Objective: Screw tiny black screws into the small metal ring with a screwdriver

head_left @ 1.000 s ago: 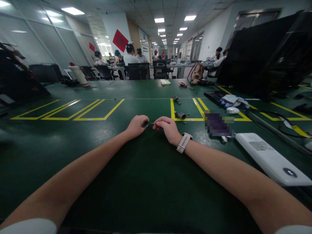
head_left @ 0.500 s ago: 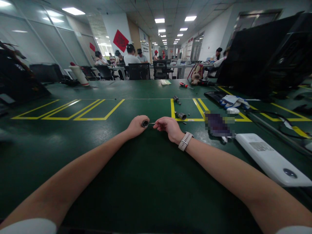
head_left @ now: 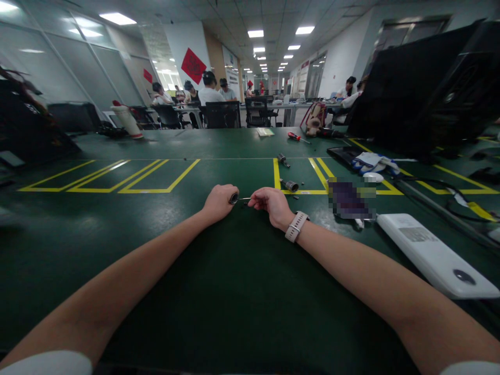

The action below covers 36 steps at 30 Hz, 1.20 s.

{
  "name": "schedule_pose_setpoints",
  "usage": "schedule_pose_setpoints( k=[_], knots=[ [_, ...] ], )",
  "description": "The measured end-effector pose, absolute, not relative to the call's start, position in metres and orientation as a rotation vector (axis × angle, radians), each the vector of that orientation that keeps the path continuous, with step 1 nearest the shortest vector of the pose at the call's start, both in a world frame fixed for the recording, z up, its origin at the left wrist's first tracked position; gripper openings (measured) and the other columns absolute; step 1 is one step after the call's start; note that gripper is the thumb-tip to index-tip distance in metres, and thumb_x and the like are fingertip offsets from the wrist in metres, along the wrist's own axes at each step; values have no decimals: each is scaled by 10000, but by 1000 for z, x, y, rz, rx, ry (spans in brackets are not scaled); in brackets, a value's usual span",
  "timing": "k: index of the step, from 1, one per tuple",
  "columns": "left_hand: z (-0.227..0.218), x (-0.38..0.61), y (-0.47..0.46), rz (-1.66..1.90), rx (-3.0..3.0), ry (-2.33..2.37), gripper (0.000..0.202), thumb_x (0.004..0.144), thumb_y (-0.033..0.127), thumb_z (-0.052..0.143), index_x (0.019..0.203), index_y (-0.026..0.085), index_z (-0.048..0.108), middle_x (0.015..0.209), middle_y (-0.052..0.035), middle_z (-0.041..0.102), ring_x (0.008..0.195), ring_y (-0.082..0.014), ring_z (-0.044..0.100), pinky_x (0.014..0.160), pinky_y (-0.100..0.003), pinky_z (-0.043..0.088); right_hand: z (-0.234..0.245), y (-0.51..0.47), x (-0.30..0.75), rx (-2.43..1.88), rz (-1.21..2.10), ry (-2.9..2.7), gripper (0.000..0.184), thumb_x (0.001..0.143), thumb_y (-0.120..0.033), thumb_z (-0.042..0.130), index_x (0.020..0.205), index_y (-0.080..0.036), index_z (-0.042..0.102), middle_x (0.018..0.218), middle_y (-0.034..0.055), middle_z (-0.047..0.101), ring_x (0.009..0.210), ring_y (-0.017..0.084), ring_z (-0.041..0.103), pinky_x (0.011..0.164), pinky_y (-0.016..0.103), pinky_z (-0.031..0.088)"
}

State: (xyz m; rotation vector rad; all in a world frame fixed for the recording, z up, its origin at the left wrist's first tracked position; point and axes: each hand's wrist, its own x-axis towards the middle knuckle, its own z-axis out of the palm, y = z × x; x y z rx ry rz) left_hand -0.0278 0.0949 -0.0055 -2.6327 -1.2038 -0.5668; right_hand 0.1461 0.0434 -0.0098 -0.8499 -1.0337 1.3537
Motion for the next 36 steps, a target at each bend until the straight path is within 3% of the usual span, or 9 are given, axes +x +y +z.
schedule_pose_setpoints(
  k=[11,17,24,28,32,36],
  knots=[
    [-7,-28,96,-543,-2591,-1269,80,722,119,474,713,183,520,697,-40,573,679,-203,533,609,-314,346,-3,37,146,-921,1189,-999,138,570,-179,477,457,-164,556,409,-10,534,439,103,466,471,241,344],
    [-5,-26,93,-541,-2568,-1364,82,716,113,481,715,183,525,715,-48,581,689,-211,540,619,-322,362,-6,39,148,-987,1094,-1028,136,608,-207,471,497,-170,541,446,-13,527,479,115,482,499,255,373],
    [-2,-24,91,-645,-2452,-1682,42,735,203,494,742,179,528,732,-57,591,685,-209,548,593,-302,373,-15,47,146,-1205,891,-1216,121,709,-221,513,778,-158,589,776,36,635,755,166,583,714,320,459],
    [-3,-23,94,-675,-2405,-1737,176,725,273,525,859,160,532,818,-78,607,746,-221,565,652,-312,411,-19,49,143,-1291,793,-1482,186,775,-168,510,945,-169,586,1002,61,632,947,179,576,856,349,436],
    [-4,-22,97,-746,-2339,-1828,226,775,280,496,950,139,519,927,-116,613,853,-245,575,747,-348,428,-17,48,138,-1336,746,-1743,257,844,-183,473,1091,-176,543,1135,109,597,1054,233,556,900,410,425],
    [-3,-23,97,-969,-2155,-1916,272,820,338,484,1000,135,506,957,-120,615,904,-255,576,788,-370,429,-11,47,133,-1341,715,-1960,262,862,-202,461,1109,-171,541,1145,131,596,1073,287,553,890,467,430]
  ],
)
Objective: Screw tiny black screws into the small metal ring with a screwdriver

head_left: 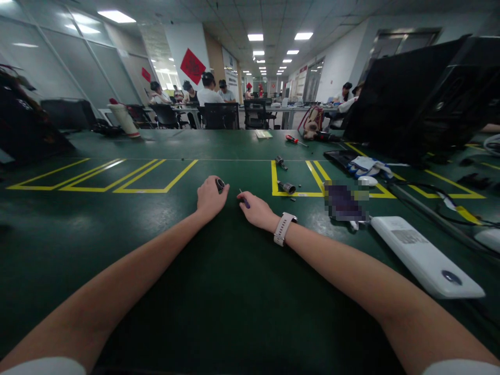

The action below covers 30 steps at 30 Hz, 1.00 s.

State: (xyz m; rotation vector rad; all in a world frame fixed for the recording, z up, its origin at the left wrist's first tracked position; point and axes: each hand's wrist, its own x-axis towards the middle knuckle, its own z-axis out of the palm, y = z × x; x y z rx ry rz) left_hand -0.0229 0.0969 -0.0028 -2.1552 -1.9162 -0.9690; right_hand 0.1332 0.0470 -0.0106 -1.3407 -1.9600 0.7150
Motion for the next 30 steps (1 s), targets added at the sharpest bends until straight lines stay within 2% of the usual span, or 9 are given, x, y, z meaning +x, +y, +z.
schedule_pose_setpoints(
  k=[6,8,11,16,20,24,27,30],
  knots=[
    [0,-31,91,-1211,-1919,-1796,292,841,363,477,1022,135,499,991,-141,607,961,-286,555,845,-422,393,-1,23,131,-1138,695,-2252,241,854,-180,486,1084,-194,558,1109,68,635,1014,219,599,874,384,470],
    [3,-34,88,-1254,-1925,-1713,280,843,368,477,1006,141,502,979,-138,608,958,-283,553,851,-424,387,1,4,136,-956,523,-2467,231,863,-154,459,1069,-159,564,1105,90,637,1024,220,600,882,382,472],
    [8,-34,78,-1290,-1984,-1587,280,840,385,481,989,149,503,955,-128,608,942,-273,550,850,-424,387,3,-28,153,-700,352,-2661,250,867,-115,433,1088,-144,546,1205,102,589,1180,208,511,966,360,434],
    [22,-21,41,-1343,-2200,-1460,283,837,417,473,960,165,512,911,-93,598,856,-232,554,789,-391,422,9,-74,186,-550,296,-2865,295,876,-88,393,1147,-111,507,1314,127,509,1285,203,398,1048,346,374],
    [37,-11,0,-1308,-2440,-1409,279,829,436,477,920,180,537,893,-67,603,833,-207,557,762,-354,440,13,-94,199,-548,312,-2906,298,892,-96,364,1144,-80,522,1310,159,506,1293,230,383,1058,373,364],
    [55,-9,-35,-1254,-2605,-1394,290,827,443,483,924,179,552,875,-56,624,778,-187,571,714,-321,450,14,-96,209,-684,506,-2651,312,872,-89,408,1148,-127,546,1291,115,533,1249,193,437,1040,363,384],
    [67,-10,-56,-1262,-2690,-1479,270,809,420,529,940,185,555,833,-33,633,680,-153,575,621,-276,453,15,-90,215,-983,721,-2175,298,870,-170,469,1154,-193,555,1204,84,599,1119,177,550,976,382,439],
    [72,-6,-67,-1424,-2802,-1612,258,798,403,563,927,180,559,836,-27,639,598,-125,578,529,-246,457,14,-84,212,-1133,1090,-1626,294,854,-260,525,1144,-220,562,1175,70,618,1047,187,597,941,406,457]
  ],
)
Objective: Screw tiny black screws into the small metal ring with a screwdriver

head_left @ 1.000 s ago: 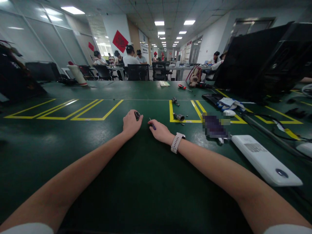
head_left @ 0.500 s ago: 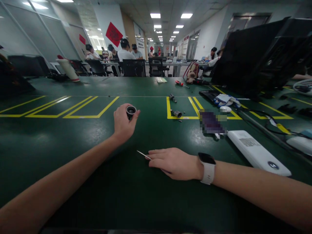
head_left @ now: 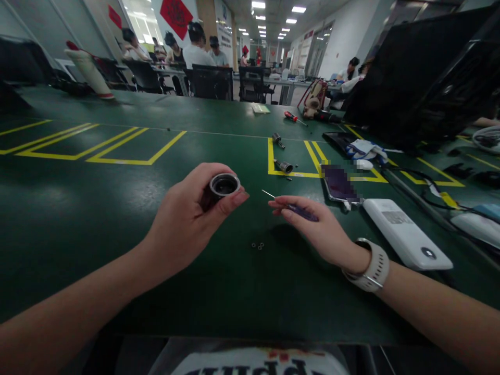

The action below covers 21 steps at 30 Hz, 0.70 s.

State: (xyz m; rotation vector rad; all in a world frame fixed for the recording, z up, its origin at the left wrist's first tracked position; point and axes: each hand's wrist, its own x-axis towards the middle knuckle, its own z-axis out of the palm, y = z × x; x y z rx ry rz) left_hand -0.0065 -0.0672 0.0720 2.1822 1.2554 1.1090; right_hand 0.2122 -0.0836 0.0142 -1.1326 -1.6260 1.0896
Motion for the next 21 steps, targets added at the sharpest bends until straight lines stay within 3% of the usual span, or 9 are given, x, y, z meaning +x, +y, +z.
schedule_pose_setpoints(
  k=[3,6,10,14,21],
  knots=[
    [67,-1,-69,1054,1837,1127,285,791,405,574,978,192,551,950,-45,654,605,-134,628,490,-246,492,12,-80,202,-1007,1429,-1315,294,811,-301,596,1082,-187,589,1100,77,658,979,182,629,912,383,468],
    [55,0,-66,1016,1566,1052,339,737,407,633,1009,213,572,1019,-58,653,732,-201,678,565,-301,554,7,-79,194,-923,1520,-1237,198,802,-335,608,885,-158,638,812,47,709,774,147,656,786,312,495],
    [46,-6,-63,934,1356,1037,323,694,343,671,989,218,630,983,-78,679,846,-285,675,663,-406,578,1,-78,193,-991,1392,-1075,286,810,-374,582,609,-171,569,463,-47,542,461,80,502,624,248,453],
    [47,-12,-62,936,1240,997,251,689,227,630,935,209,672,983,-86,691,888,-310,664,766,-472,562,-1,-77,195,-1006,1392,-1068,381,828,-378,537,499,-188,499,369,-73,411,399,76,411,755,299,458],
    [40,-11,-57,889,1238,1033,240,688,189,586,905,193,690,986,-99,687,935,-322,647,825,-501,545,-6,-79,194,-1042,1380,-1154,398,831,-350,534,471,-191,472,363,-90,374,365,61,371,842,314,433]
  ],
)
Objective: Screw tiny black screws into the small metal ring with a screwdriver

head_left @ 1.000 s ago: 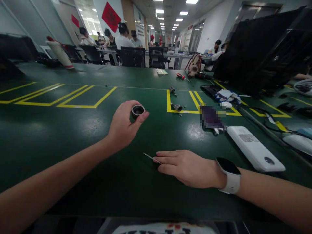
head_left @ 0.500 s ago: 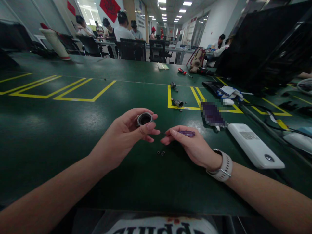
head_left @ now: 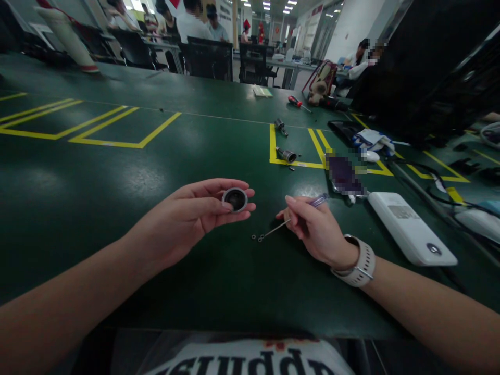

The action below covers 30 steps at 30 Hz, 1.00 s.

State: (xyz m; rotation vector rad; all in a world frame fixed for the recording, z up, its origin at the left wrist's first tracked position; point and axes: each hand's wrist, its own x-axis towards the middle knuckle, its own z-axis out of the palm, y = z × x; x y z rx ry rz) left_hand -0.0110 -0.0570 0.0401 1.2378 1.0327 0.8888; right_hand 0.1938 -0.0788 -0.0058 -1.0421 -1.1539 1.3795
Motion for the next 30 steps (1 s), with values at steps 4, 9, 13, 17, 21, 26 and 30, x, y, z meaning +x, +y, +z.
schedule_pose_setpoints(
  k=[4,9,13,17,21,26,30],
  knots=[
    [36,-9,-57,885,1201,997,267,658,153,590,901,196,695,1012,-90,687,935,-309,648,833,-475,549,-11,-80,196,-1083,1337,-1211,385,823,-395,549,507,-183,491,434,-71,425,377,58,380,559,236,426],
    [35,-7,-58,873,1192,976,273,637,133,610,882,207,706,991,-76,692,931,-292,648,817,-446,556,-3,-83,195,-1235,1113,-1462,387,836,-422,516,536,-177,520,475,-42,467,423,77,428,422,214,320],
    [32,-8,-60,830,1293,1050,284,644,172,627,915,223,697,969,-66,693,934,-275,643,804,-432,548,9,-93,190,-1214,727,-1814,374,876,-302,472,527,-174,509,516,-21,501,523,98,479,548,250,377],
    [29,-8,-60,835,1382,1069,312,643,192,635,949,220,686,971,-62,696,931,-264,637,782,-416,540,7,-101,188,-1011,349,-2138,318,878,-226,450,566,-178,488,555,-4,511,571,118,471,629,294,391],
    [26,-7,-59,843,1359,1067,297,633,174,633,922,217,691,961,-57,699,913,-251,643,781,-398,536,4,-103,191,-844,91,-2194,218,837,-170,484,620,-188,501,597,9,566,623,137,515,704,331,424],
    [21,-5,-61,835,1336,1061,301,618,167,643,913,209,685,934,-45,709,898,-237,651,810,-388,527,9,-109,192,-715,-102,-2139,150,832,-210,494,689,-212,539,614,3,591,660,160,546,772,377,447],
    [18,-2,-64,834,1382,1073,293,617,185,658,908,218,679,932,-39,709,878,-227,658,812,-376,528,8,-113,189,-662,-168,-2200,167,831,-279,538,673,-227,547,608,-12,595,665,154,552,806,362,440]
  ],
)
